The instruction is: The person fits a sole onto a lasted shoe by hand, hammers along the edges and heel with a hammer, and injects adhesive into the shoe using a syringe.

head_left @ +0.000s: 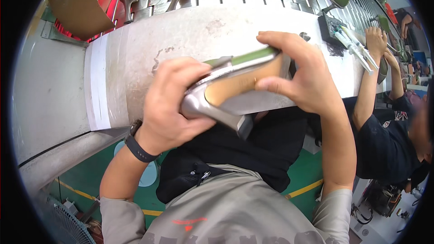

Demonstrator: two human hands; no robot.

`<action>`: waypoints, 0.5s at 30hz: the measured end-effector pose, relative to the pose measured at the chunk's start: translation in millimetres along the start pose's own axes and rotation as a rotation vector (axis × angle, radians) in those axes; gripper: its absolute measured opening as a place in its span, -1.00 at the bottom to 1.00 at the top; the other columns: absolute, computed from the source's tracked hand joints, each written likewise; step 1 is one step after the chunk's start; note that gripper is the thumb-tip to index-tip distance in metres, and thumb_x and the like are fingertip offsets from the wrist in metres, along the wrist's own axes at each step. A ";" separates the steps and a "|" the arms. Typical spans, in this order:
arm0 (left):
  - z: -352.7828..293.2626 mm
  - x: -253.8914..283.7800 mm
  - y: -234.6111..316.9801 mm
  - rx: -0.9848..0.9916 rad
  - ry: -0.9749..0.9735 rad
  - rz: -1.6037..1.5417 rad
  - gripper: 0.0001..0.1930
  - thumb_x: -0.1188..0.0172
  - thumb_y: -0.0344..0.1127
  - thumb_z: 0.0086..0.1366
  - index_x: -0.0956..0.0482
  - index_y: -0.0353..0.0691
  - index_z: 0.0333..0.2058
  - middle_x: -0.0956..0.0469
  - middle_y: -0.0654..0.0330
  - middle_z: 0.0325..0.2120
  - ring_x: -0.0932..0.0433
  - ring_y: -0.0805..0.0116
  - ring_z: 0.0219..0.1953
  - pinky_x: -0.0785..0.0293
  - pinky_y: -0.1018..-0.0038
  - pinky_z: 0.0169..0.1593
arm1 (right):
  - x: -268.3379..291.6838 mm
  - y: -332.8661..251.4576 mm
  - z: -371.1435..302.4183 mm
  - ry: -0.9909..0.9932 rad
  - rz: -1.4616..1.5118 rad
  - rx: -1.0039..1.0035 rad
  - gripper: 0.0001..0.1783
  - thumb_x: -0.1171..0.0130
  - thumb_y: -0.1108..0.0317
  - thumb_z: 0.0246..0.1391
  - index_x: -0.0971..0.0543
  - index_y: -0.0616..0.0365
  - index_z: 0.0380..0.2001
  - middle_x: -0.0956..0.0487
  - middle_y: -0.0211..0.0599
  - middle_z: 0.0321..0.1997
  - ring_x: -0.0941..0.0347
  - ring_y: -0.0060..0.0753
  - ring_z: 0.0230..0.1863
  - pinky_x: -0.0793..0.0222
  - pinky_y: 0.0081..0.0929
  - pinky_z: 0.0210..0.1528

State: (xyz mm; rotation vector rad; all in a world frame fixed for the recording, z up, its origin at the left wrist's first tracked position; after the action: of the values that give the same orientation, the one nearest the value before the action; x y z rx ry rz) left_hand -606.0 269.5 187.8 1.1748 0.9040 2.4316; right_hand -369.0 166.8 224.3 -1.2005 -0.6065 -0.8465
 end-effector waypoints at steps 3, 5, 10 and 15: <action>-0.7 -8.6 9.5 -0.003 -0.048 0.023 -0.18 -0.71 -0.15 0.08 -0.54 -0.36 0.25 -0.57 -0.19 0.22 -0.65 -0.10 0.19 -0.61 0.14 0.24 | -7.8 -6.0 -3.8 -0.024 0.003 0.058 -0.17 -0.68 -0.05 -0.17 -0.67 0.24 0.11 -0.68 -0.02 0.15 -0.60 0.08 0.17 -0.49 -0.11 0.24; 0.3 -7.5 11.1 -0.005 -0.076 0.046 -0.19 -0.66 -0.14 0.15 -0.52 -0.34 0.31 -0.58 -0.25 0.26 -0.65 -0.12 0.27 -0.53 0.06 0.36 | -11.6 -9.2 -1.2 -0.009 -0.034 0.122 -0.15 -0.68 -0.10 -0.23 -0.68 0.20 0.09 -0.69 -0.07 0.13 -0.61 0.03 0.11 -0.48 -0.08 0.23; 1.4 -6.3 11.4 -0.005 -0.077 0.067 -0.26 -0.62 -0.13 0.16 -0.58 -0.30 0.26 -0.65 -0.14 0.21 -0.69 -0.08 0.22 -0.52 -0.03 0.34 | -20.4 -19.7 8.2 -0.004 -0.052 0.194 -0.22 -0.66 -0.11 -0.21 -0.70 0.15 0.03 -0.71 -0.18 0.04 -0.61 -0.07 0.02 -0.48 -0.12 0.17; 2.8 -6.8 10.7 0.003 -0.073 0.065 -0.33 -0.61 -0.13 0.21 -0.60 -0.32 0.22 -0.70 -0.18 0.14 -0.72 -0.07 0.19 -0.51 0.00 0.36 | -23.8 -23.0 9.6 -0.035 -0.031 0.172 -0.21 -0.66 -0.11 -0.26 -0.74 0.22 -0.02 -0.74 -0.21 -0.04 -0.59 -0.14 -0.14 -0.47 -0.20 0.03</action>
State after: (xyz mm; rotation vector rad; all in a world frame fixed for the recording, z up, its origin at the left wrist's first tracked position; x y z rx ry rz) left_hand -599.5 259.1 192.0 1.3040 0.8619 2.4207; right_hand -401.1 178.7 220.7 -1.0534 -0.7137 -0.7843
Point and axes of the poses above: each hand's wrist, its own z-axis towards the middle knuckle, its own x-axis out of the back of the hand, y = z × x, the point moved 5 cm from there along z, towards the middle knuckle
